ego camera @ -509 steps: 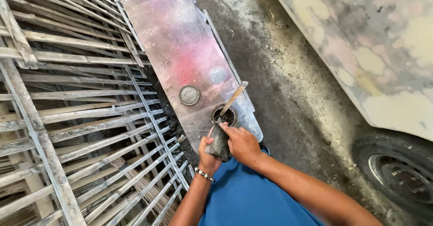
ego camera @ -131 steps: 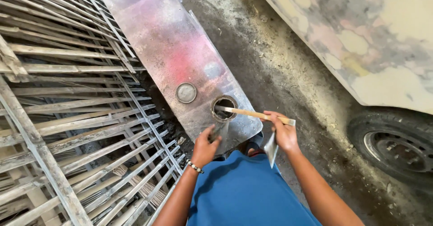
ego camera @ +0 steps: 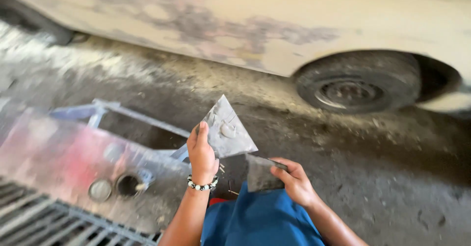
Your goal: The person scoops a grey paste from a container onto a metal palette knife and applies it to the side panel of a vehicle. They spread the filler across the surface using the knife, repeatedly returning to the container to gather more material.
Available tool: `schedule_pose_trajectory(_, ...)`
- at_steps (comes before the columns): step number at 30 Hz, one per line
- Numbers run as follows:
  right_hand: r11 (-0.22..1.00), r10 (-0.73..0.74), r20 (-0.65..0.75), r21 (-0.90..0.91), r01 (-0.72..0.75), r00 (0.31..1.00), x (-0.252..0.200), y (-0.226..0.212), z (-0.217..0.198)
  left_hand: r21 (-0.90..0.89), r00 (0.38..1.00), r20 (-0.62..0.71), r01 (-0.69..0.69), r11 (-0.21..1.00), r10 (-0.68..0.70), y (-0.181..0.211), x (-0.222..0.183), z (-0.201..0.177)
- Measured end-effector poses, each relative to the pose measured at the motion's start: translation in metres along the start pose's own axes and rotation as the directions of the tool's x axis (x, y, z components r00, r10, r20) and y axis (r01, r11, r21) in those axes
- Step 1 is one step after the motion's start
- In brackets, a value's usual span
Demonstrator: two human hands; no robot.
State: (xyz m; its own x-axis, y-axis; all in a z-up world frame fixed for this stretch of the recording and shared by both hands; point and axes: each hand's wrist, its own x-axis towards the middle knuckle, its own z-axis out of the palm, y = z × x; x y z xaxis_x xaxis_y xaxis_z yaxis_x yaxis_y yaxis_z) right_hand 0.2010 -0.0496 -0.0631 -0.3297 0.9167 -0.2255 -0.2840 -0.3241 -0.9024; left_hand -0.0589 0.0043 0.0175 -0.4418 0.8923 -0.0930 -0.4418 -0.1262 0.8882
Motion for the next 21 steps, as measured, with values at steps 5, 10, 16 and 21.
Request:
schedule_pose_trajectory(5,0.988,-0.006,0.122,-0.153,0.025,0.993,0.05,0.02,0.024,-0.238,0.993,-0.102,-0.085,0.967,0.062,0.047,-0.011,-0.057)
schedule_pose_trajectory(10,0.798,-0.071,0.266,-0.563,0.214,0.961,0.102,0.061,0.091,-0.302,0.962,-0.27,-0.133,0.944,0.05,0.088,-0.038,-0.155)
schedule_pose_trajectory(16,0.352,0.35,0.378,-0.901,0.253,0.857,0.089,0.052,0.235,-0.215,0.892,-0.451,-0.141,0.966,0.03,0.104,-0.074,-0.286)
schedule_pose_trajectory(21,0.323,0.407,0.427,-0.894,0.31,0.808,0.109,0.109,0.229,-0.335,0.882,-0.464,-0.089,0.938,-0.082,0.078,-0.093,-0.351)
